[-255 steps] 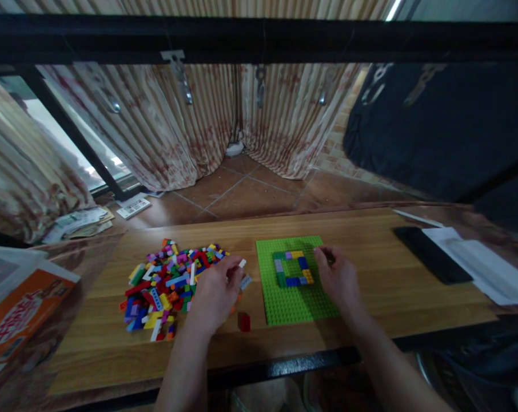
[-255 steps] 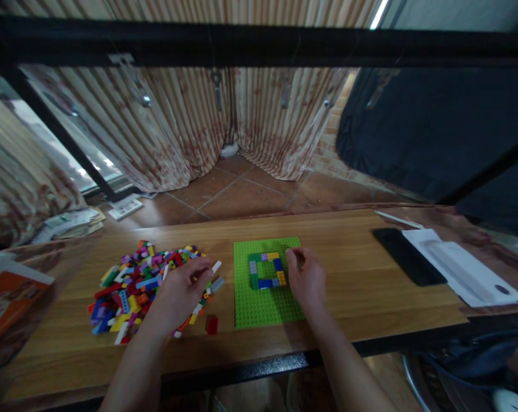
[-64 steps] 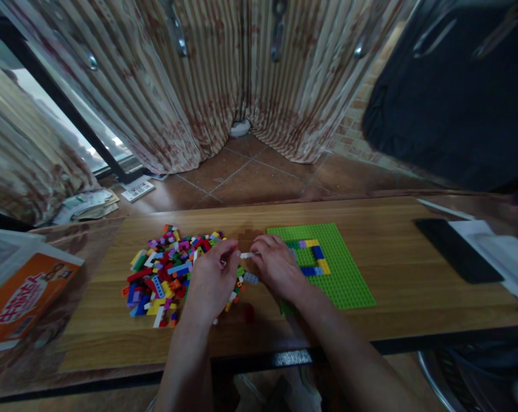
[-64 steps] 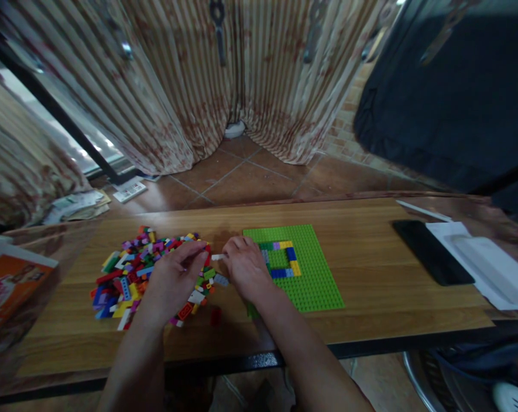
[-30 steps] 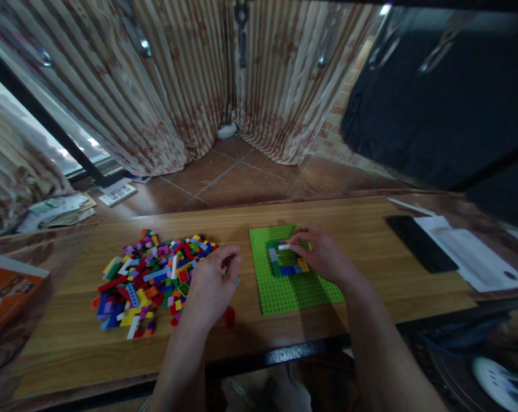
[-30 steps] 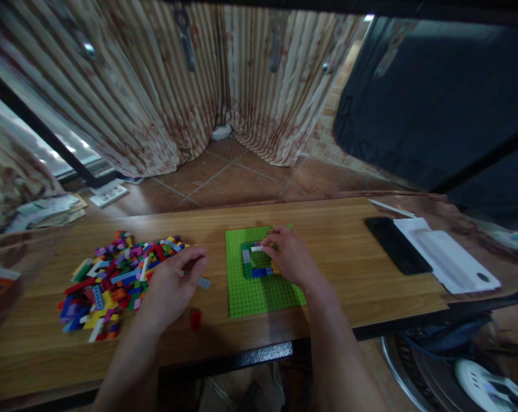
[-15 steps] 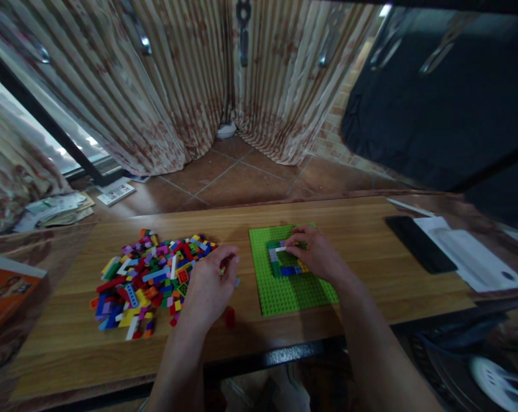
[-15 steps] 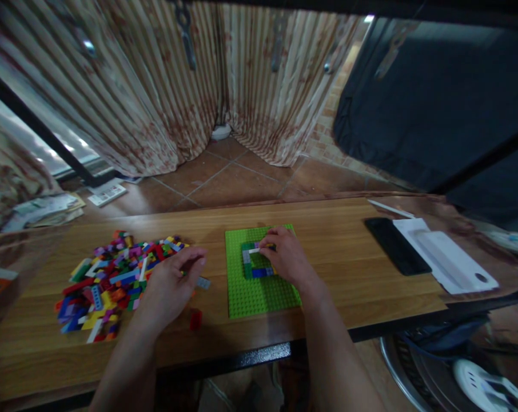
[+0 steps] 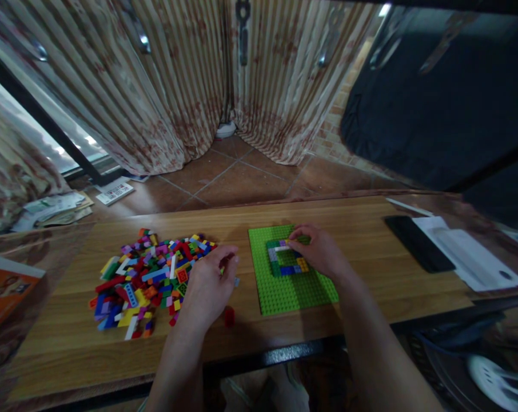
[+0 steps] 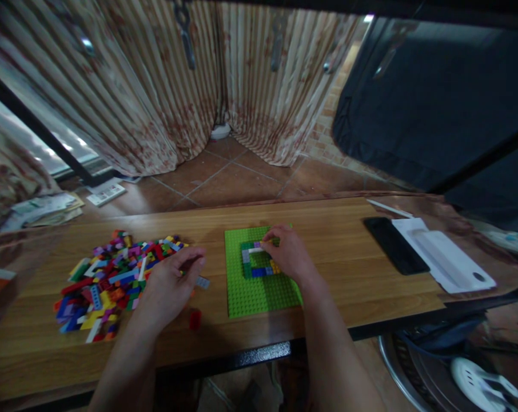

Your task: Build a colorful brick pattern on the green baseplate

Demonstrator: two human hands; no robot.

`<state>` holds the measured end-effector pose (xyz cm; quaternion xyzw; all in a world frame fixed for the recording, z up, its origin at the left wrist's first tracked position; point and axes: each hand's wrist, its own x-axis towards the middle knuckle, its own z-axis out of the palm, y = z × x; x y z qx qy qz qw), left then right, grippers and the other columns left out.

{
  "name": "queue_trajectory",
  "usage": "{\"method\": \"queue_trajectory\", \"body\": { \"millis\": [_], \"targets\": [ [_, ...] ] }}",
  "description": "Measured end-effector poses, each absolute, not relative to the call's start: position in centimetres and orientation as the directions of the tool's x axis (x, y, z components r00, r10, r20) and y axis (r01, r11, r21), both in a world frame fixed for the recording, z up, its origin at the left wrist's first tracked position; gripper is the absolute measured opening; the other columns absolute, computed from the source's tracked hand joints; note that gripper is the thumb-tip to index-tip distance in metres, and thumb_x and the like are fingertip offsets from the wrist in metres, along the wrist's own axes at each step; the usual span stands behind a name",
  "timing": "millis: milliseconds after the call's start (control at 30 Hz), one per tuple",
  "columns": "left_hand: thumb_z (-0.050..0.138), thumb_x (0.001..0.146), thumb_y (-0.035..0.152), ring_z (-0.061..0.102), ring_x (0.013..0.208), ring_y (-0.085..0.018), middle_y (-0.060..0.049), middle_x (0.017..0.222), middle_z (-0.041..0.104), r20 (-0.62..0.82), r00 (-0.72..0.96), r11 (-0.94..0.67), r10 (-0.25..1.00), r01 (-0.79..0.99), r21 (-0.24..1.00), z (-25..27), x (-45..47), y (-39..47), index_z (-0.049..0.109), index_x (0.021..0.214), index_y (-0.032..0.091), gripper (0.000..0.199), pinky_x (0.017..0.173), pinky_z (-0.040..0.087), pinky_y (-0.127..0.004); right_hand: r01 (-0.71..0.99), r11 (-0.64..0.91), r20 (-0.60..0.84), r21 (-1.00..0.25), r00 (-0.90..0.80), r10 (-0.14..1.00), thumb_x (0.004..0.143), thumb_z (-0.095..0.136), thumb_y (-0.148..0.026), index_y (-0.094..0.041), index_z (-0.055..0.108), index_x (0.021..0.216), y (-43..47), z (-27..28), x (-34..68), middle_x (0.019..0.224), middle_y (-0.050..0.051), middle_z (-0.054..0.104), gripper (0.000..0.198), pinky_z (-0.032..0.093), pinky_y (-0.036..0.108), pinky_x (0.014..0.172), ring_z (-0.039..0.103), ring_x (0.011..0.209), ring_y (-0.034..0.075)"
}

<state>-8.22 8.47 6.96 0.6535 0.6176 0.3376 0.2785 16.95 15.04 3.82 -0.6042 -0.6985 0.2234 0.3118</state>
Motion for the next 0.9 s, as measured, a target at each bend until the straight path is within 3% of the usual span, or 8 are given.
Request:
{"method": "queue_trajectory", "body": {
  "millis": [200, 567, 900],
  "targets": [
    [0.051, 0.088, 0.029, 0.069, 0.081, -0.018, -0.005, 0.091, 0.074, 0.107, 0.009, -0.09, 0.994, 0.62, 0.779, 6.9, -8.2, 8.5, 0.069, 0.098, 0.019, 0.023, 0.073, 0.051, -0.029, 0.753, 0.035, 0.126, -0.658, 0.064, 0.99, 0.082, 0.062, -0.034, -0.019, 0.07, 0.083, 15.2, 3.9, 17.1, 0.089, 0.006, 0.07, 0.017, 0.048, 0.037, 0.083, 0.063, 0.086, 0.021],
    [0.051, 0.089, 0.029, 0.069, 0.083, -0.018, -0.004, 0.093, 0.074, 0.104, 0.007, -0.086, 0.995, 0.619, 0.781, 6.9, -8.3, 8.5, 0.068, 0.1, 0.019, 0.023, 0.076, 0.051, -0.029, 0.861, 0.056, 0.122, -0.505, 0.008, 0.992, 0.078, 0.071, -0.039, -0.019, 0.069, 0.091, 15.1, 2.5, 15.7, 0.101, 0.01, 0.065, 0.024, 0.046, 0.045, 0.091, 0.058, 0.1, 0.027],
    [0.051, 0.089, 0.028, 0.07, 0.083, -0.019, -0.004, 0.091, 0.075, 0.111, -0.006, -0.083, 0.994, 0.621, 0.779, 7.4, -8.3, 8.4, 0.069, 0.098, 0.02, 0.021, 0.077, 0.053, -0.031, 0.816, 0.108, 0.199, -0.568, 0.009, 0.98, 0.072, 0.077, -0.041, -0.025, 0.071, 0.082, 15.2, 1.3, 16.3, 0.102, 0.008, 0.063, 0.02, 0.043, 0.05, 0.095, 0.056, 0.105, 0.028]
  ]
}}
